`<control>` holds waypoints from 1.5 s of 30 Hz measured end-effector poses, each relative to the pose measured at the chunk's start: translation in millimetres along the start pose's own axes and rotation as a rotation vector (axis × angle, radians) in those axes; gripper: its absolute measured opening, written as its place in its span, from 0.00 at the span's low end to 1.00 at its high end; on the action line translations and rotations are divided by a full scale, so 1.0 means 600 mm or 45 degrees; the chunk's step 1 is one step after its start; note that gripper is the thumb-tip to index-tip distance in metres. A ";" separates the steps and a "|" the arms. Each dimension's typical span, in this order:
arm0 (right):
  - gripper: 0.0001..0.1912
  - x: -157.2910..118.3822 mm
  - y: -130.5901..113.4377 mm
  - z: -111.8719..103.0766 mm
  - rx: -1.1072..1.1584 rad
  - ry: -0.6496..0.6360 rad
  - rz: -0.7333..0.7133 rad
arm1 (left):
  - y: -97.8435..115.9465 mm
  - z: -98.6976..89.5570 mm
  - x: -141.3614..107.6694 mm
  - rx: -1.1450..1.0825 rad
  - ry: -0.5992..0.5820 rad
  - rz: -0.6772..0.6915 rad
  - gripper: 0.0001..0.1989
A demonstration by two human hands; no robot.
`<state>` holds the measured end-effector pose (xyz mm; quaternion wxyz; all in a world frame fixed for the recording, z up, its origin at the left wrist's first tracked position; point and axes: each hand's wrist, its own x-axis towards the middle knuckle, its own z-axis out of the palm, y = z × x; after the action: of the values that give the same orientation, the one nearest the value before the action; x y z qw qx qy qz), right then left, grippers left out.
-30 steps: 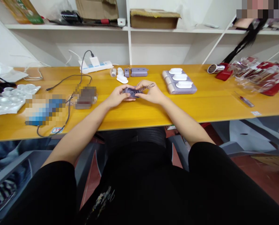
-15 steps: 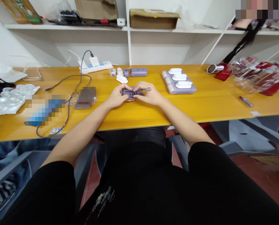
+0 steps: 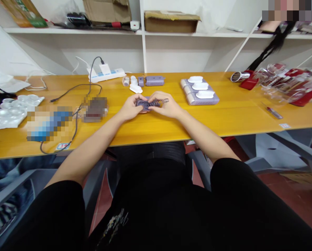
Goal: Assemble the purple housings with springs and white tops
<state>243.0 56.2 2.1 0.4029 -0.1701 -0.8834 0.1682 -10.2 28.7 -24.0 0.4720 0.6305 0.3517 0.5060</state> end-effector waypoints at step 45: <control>0.25 0.001 0.005 0.016 -0.080 0.062 -0.217 | 0.005 0.021 -0.007 0.043 0.074 -0.033 0.20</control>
<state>235.9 57.3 -4.5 0.4316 -0.1111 -0.8895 0.1012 0.8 20.9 -22.7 0.4575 0.6188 0.3819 0.5118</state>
